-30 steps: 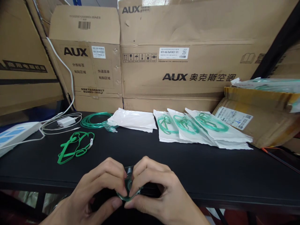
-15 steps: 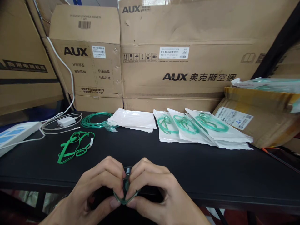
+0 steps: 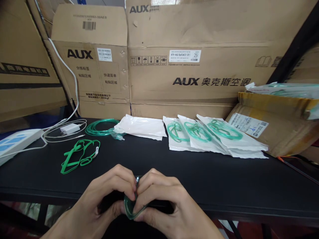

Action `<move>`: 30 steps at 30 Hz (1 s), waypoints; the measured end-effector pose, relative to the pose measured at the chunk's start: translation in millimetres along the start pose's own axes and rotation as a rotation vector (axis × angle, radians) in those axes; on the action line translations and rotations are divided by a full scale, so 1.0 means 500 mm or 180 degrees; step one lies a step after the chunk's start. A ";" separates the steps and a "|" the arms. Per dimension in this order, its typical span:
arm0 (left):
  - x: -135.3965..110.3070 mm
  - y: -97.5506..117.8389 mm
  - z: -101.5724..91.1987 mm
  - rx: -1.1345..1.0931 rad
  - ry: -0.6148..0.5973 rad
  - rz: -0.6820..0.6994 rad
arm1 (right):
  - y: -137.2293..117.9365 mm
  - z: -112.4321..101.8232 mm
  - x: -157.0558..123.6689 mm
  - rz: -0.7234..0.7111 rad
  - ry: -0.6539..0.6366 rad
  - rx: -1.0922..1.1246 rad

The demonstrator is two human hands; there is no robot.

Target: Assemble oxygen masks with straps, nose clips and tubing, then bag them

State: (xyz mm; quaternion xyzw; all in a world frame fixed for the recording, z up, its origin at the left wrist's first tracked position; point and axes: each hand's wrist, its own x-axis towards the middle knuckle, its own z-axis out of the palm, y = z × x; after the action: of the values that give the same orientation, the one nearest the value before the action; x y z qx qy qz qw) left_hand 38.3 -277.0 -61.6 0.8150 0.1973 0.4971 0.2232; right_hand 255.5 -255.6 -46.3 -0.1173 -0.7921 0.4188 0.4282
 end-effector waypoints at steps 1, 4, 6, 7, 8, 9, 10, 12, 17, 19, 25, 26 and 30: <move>0.000 0.000 0.000 -0.0016 -0.0009 -0.0014 | 0.000 0.000 -0.001 0.0003 -0.0017 0.0000; 0.001 0.000 0.000 -0.0040 -0.0025 -0.0062 | 0.001 -0.001 -0.002 0.0029 -0.0048 -0.0024; 0.000 0.000 0.001 -0.0066 -0.0030 -0.0120 | 0.001 -0.002 -0.002 0.0031 -0.0046 -0.0039; -0.001 0.000 0.001 -0.0077 -0.0036 -0.0143 | 0.001 -0.002 -0.002 0.0027 -0.0047 -0.0058; -0.002 -0.001 0.001 -0.0090 -0.0044 -0.0148 | 0.000 -0.002 -0.002 0.0022 -0.0049 -0.0082; -0.002 -0.001 0.001 -0.0103 -0.0048 -0.0152 | -0.001 -0.002 -0.002 0.0018 -0.0054 -0.0108; -0.003 -0.001 0.001 -0.0113 -0.0046 -0.0150 | -0.002 -0.002 -0.002 0.0030 -0.0062 -0.0135; -0.004 -0.001 0.001 -0.0119 -0.0029 -0.0146 | -0.004 -0.001 -0.002 0.0060 -0.0093 -0.0161; -0.005 -0.005 0.003 -0.0130 -0.0016 -0.0159 | -0.004 -0.002 0.000 0.0140 -0.0105 -0.0098; -0.005 -0.009 0.005 -0.0129 -0.0031 -0.0148 | -0.004 -0.001 0.002 0.0159 -0.0107 -0.0036; -0.008 -0.021 0.005 -0.0096 -0.0028 0.0010 | -0.008 -0.002 0.007 0.0452 -0.0066 0.0007; -0.009 -0.021 0.005 -0.0055 -0.0054 0.0040 | -0.008 -0.002 0.007 0.0504 -0.0066 -0.0009; -0.012 -0.019 0.004 0.0167 -0.0110 0.0172 | -0.006 -0.001 0.009 0.0635 -0.0076 -0.0126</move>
State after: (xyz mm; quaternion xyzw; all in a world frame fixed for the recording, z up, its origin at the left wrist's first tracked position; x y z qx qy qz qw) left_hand 36.8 -272.7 -72.1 0.8341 0.1843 0.4834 0.1916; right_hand 253.8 -254.7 -41.2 -0.1991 -0.7896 0.4450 0.3725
